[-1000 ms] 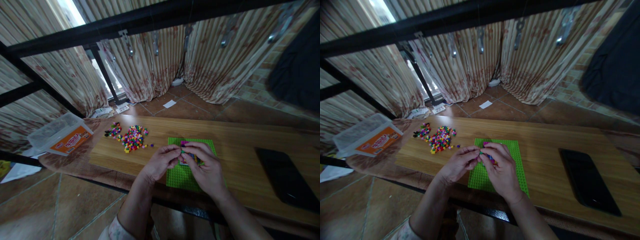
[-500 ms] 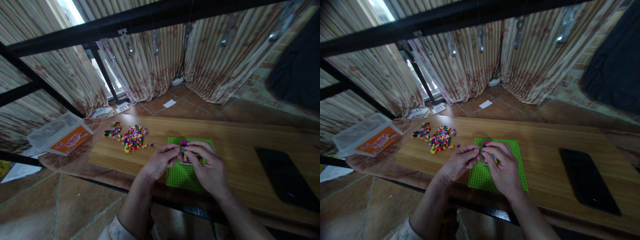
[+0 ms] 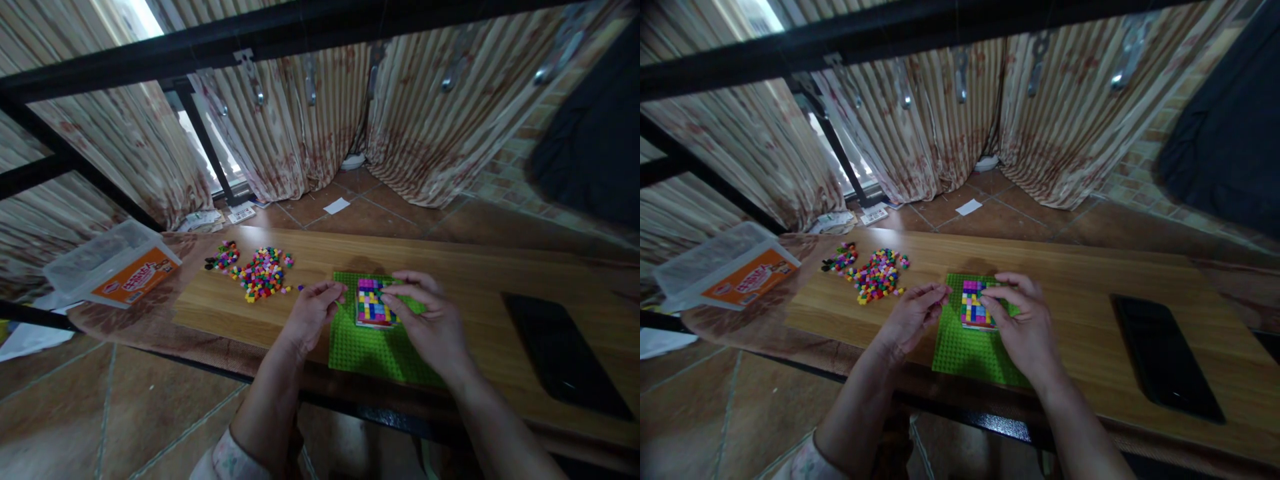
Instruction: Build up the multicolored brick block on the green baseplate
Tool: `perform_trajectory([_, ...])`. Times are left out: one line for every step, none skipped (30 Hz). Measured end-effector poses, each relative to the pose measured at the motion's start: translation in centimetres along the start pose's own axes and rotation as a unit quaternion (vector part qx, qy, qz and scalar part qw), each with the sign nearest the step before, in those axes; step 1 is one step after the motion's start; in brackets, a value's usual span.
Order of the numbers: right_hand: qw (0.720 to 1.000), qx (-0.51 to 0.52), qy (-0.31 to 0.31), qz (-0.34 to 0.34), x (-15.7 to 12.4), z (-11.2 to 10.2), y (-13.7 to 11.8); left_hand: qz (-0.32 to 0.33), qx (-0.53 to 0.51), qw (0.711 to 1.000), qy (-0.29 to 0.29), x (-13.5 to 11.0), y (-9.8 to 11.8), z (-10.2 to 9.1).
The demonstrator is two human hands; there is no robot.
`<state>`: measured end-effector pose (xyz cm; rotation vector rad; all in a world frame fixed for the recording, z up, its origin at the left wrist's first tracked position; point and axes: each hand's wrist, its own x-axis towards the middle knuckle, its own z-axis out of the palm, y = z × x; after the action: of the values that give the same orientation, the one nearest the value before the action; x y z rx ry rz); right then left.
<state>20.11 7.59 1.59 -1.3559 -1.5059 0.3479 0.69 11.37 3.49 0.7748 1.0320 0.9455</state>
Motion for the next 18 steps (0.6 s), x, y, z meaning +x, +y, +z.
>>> perform_trajectory([1.000, -0.004, -0.012, -0.009, -0.1, 0.0, -0.1, 0.001, -0.002, 1.000, 0.001, 0.0, 0.0, 0.0])
perform_trajectory([1.000, -0.008, -0.023, -0.017, -0.1, 0.1, -0.2, 0.002, -0.003, 1.000, 0.003, 0.0, -0.1, 0.0])
perform_trajectory([0.999, -0.012, -0.032, -0.022, -0.1, 0.1, -0.3, 0.003, -0.004, 1.000, 0.004, 0.0, -0.1, 0.0])
perform_trajectory([0.999, -0.014, -0.037, -0.024, -0.2, 0.2, -0.3, 0.002, -0.004, 1.000, 0.006, 0.0, 0.0, 0.0])
perform_trajectory([0.999, -0.017, -0.039, -0.024, -0.2, 0.2, -0.4, 0.001, -0.003, 1.000, 0.007, 0.0, 0.0, 0.0])
perform_trajectory([0.999, -0.018, -0.040, -0.021, -0.2, 0.3, -0.4, 0.001, -0.001, 1.000, 0.008, 0.0, 0.0, 0.0])
perform_trajectory([0.999, -0.019, -0.041, -0.017, -0.2, 0.3, -0.4, 0.000, 0.002, 1.000, 0.007, 0.0, 0.0, 0.0])
perform_trajectory([0.999, -0.016, -0.040, -0.011, -0.2, 0.4, -0.4, 0.001, 0.004, 1.000, 0.006, 0.0, 0.0, 0.0])
perform_trajectory([0.999, -0.012, -0.037, -0.004, -0.2, 0.5, -0.4, 0.003, 0.006, 1.000, 0.005, 0.0, 0.0, 0.0])
perform_trajectory([0.999, -0.005, -0.033, 0.004, -0.1, 0.6, -0.5, 0.005, 0.008, 1.000, 0.003, 0.0, -0.1, 0.0])
perform_trajectory([1.000, 0.003, -0.027, 0.013, -0.1, 0.8, -0.5, 0.006, 0.009, 1.000, 0.002, 0.0, -0.1, 0.0])
perform_trajectory([0.999, 0.012, -0.021, 0.025, 0.0, 0.9, -0.5, 0.007, 0.010, 1.000, 0.000, 0.1, -0.1, 0.0])
perform_trajectory([0.999, 0.021, -0.015, 0.037, 0.0, 1.0, -0.5, 0.007, 0.011, 1.000, -0.001, 0.1, -0.2, 0.1])
perform_trajectory([0.998, 0.028, -0.010, 0.050, 0.1, 1.1, -0.5, 0.006, 0.011, 1.000, -0.001, 0.1, -0.2, 0.1])
perform_trajectory([0.997, 0.034, -0.006, 0.063, 0.2, 1.2, -0.5, 0.004, 0.012, 1.000, -0.001, 0.1, -0.2, 0.1])
perform_trajectory([0.996, 0.040, -0.004, 0.076, 0.2, 1.3, -0.5, 0.001, 0.012, 1.000, -0.001, 0.1, -0.2, 0.1])
perform_trajectory([0.995, 0.048, -0.002, 0.088, 0.3, 1.3, -0.5, -0.001, 0.013, 1.000, -0.001, 0.1, -0.1, 0.2])
perform_trajectory([0.993, 0.056, -0.001, 0.101, 0.3, 1.4, -0.5, -0.004, 0.014, 1.000, -0.001, 0.0, -0.1, 0.2])
